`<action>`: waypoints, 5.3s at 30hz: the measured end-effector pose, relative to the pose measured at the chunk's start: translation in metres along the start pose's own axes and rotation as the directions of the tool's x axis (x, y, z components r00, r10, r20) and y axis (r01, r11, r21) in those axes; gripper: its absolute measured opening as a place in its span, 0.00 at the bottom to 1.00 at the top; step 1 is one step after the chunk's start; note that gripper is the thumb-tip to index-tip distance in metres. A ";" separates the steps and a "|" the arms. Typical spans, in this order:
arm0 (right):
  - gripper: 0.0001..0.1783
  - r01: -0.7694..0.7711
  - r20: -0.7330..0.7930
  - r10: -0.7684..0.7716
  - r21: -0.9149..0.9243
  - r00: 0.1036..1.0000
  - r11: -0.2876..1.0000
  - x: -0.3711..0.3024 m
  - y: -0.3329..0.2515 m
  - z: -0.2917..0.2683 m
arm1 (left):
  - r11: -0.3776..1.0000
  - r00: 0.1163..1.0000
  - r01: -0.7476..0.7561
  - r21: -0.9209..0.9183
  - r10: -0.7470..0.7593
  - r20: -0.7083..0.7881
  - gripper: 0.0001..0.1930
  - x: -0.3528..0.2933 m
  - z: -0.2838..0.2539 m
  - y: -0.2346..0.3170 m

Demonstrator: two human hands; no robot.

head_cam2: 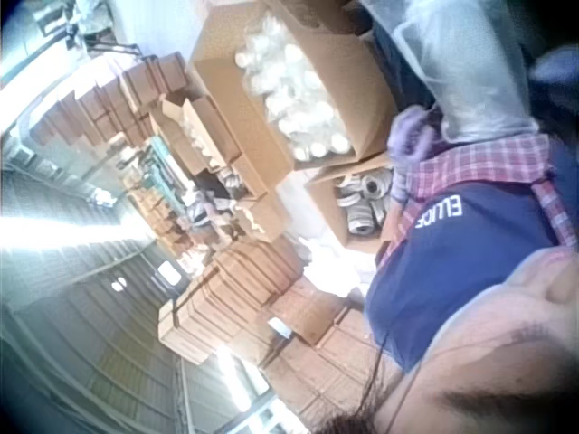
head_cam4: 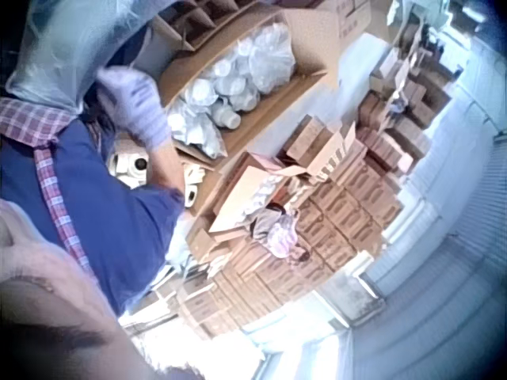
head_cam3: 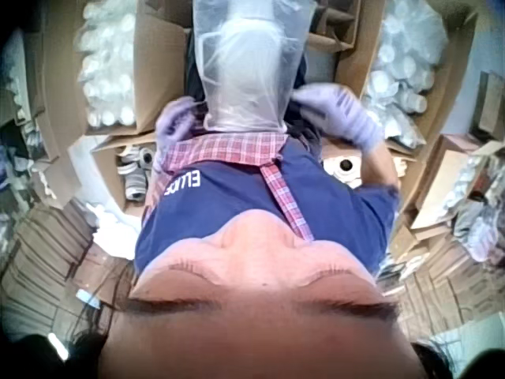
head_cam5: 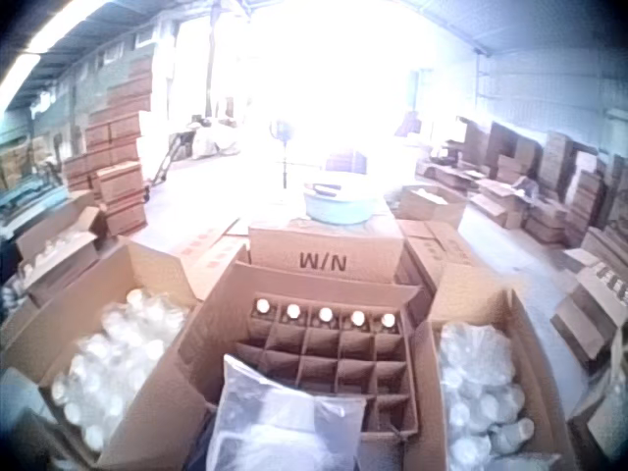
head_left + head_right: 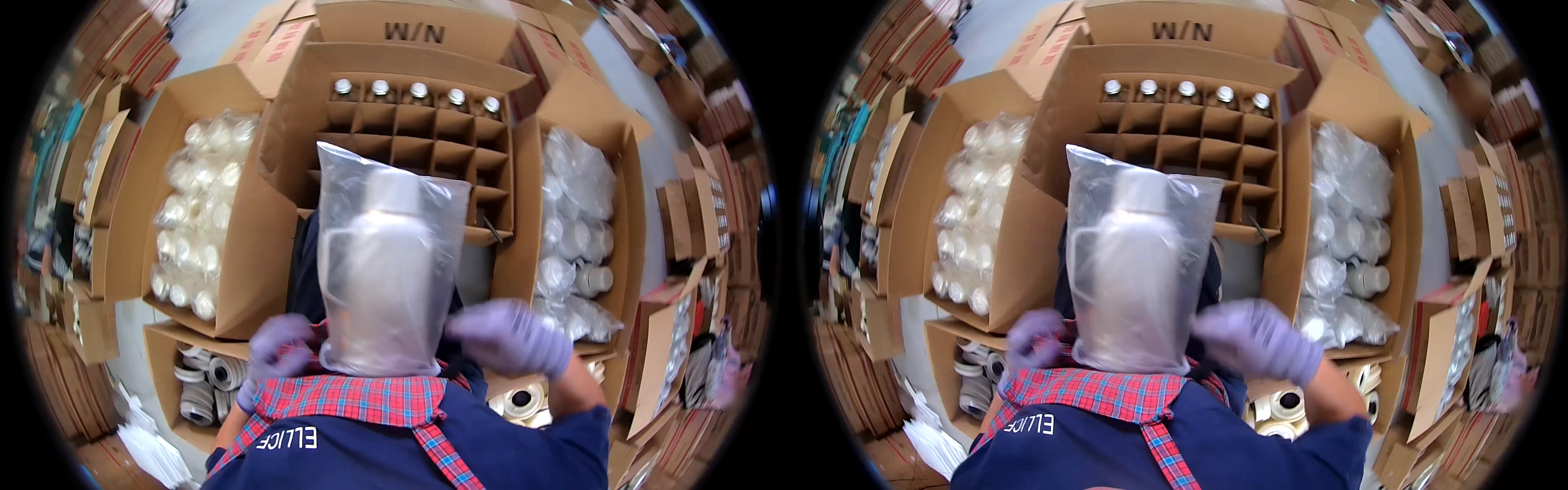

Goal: The person assembles white thermos flasks by inserting a metal liner into the body, screwing on a lid, and placing the completed unit into a plastic bag. The person repeats this process for multiple units, placing the finished items into a cardboard box.

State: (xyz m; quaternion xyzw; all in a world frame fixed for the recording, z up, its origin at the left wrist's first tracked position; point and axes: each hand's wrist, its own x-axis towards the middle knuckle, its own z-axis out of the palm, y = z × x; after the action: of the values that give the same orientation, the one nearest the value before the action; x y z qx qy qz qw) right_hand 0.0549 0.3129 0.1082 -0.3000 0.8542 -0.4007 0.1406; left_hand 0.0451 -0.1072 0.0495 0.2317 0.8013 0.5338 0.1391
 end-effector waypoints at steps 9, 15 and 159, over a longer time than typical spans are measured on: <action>0.17 0.287 -0.012 -0.328 -0.450 0.945 0.846 0.129 0.032 -0.015 | 0.972 0.974 -0.204 0.119 0.213 -0.072 0.36 0.081 0.098 0.006; 0.28 -0.485 -0.698 0.197 -0.242 0.689 0.840 -0.131 0.080 -0.063 | 0.997 0.927 -0.030 -0.073 0.055 0.372 0.33 0.105 0.106 0.007; 0.27 -0.305 -0.399 0.680 0.675 0.616 0.672 -0.097 0.158 0.121 | 0.733 0.734 -0.668 -0.126 0.621 -0.274 0.34 0.141 0.058 0.100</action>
State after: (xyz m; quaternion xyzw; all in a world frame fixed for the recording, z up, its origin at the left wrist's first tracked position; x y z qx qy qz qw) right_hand 0.1251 0.3798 -0.0907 0.1628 0.7474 -0.6429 0.0389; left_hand -0.0257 0.0439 0.1227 0.4212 0.6172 0.6539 -0.1184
